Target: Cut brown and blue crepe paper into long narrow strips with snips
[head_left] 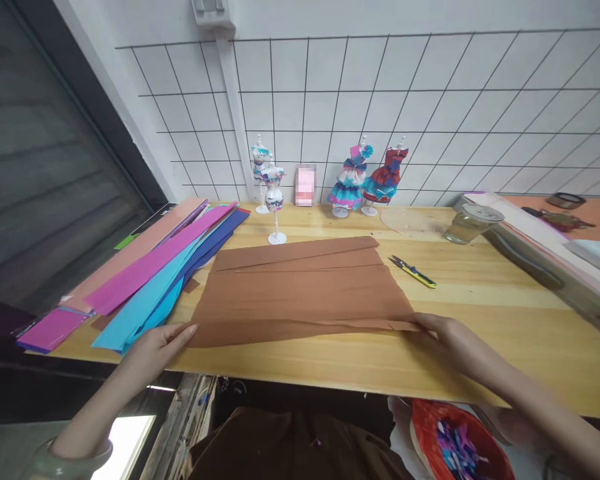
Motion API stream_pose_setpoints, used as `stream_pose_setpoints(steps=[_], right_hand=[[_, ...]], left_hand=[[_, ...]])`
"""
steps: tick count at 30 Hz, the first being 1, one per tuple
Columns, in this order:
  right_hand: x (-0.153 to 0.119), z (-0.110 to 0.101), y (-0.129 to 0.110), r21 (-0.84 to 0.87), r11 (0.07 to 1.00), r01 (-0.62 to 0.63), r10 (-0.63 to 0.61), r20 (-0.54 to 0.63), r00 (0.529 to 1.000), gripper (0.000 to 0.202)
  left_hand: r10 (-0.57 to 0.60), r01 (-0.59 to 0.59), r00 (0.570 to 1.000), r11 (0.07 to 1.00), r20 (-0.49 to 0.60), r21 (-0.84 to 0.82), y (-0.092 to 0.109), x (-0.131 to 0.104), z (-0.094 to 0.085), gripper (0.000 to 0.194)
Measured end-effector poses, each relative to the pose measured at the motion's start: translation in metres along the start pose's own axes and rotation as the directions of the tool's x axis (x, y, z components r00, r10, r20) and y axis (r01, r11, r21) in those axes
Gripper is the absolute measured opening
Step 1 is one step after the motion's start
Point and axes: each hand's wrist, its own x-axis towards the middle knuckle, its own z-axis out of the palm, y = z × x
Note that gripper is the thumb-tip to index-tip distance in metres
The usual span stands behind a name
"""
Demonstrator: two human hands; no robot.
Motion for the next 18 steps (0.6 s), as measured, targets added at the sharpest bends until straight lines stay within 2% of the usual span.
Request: stream_pose_setpoints(steps=[2, 3, 5, 7, 10, 14, 18], right_hand=[[0.003, 0.0, 0.011, 0.179, 0.98, -0.087, 0.09, -0.005, 0.996, 0.031], [0.006, 0.001, 0.014, 0.25, 0.961, -0.117, 0.124, -0.012, 0.992, 0.035], [0.012, 0.004, 0.016, 0.35, 0.925, -0.15, 0.168, -0.022, 0.986, 0.041], [0.018, 0.007, 0.017, 0.381, 0.909, -0.168, 0.196, -0.035, 0.98, 0.045], [0.025, 0.011, 0.015, 0.292, 0.926, -0.238, 0.276, -0.093, 0.957, 0.048], [0.03, 0.018, 0.01, 0.06, 0.936, -0.346, 0.351, -0.173, 0.92, 0.048], [0.031, 0.025, 0.004, -0.197, 0.886, -0.419, 0.37, -0.244, 0.897, 0.046]], left_hand=[[-0.034, 0.041, 0.995, 0.997, 0.094, -0.065, -0.003, 0.004, 0.004, 0.045], [-0.057, 0.066, 0.993, 0.993, 0.102, -0.093, -0.005, 0.006, 0.006, 0.045], [-0.084, 0.089, 0.995, 0.987, 0.046, -0.133, -0.006, 0.01, 0.011, 0.044], [-0.088, 0.085, 0.996, 0.987, -0.017, -0.133, -0.006, 0.013, 0.016, 0.042], [-0.078, 0.073, 0.992, 0.995, -0.094, -0.063, -0.003, 0.015, 0.024, 0.04], [-0.077, 0.091, 0.984, 0.992, -0.162, 0.084, 0.004, 0.015, 0.032, 0.039], [-0.029, 0.086, 0.972, 0.967, -0.231, 0.241, 0.005, 0.016, 0.041, 0.04]])
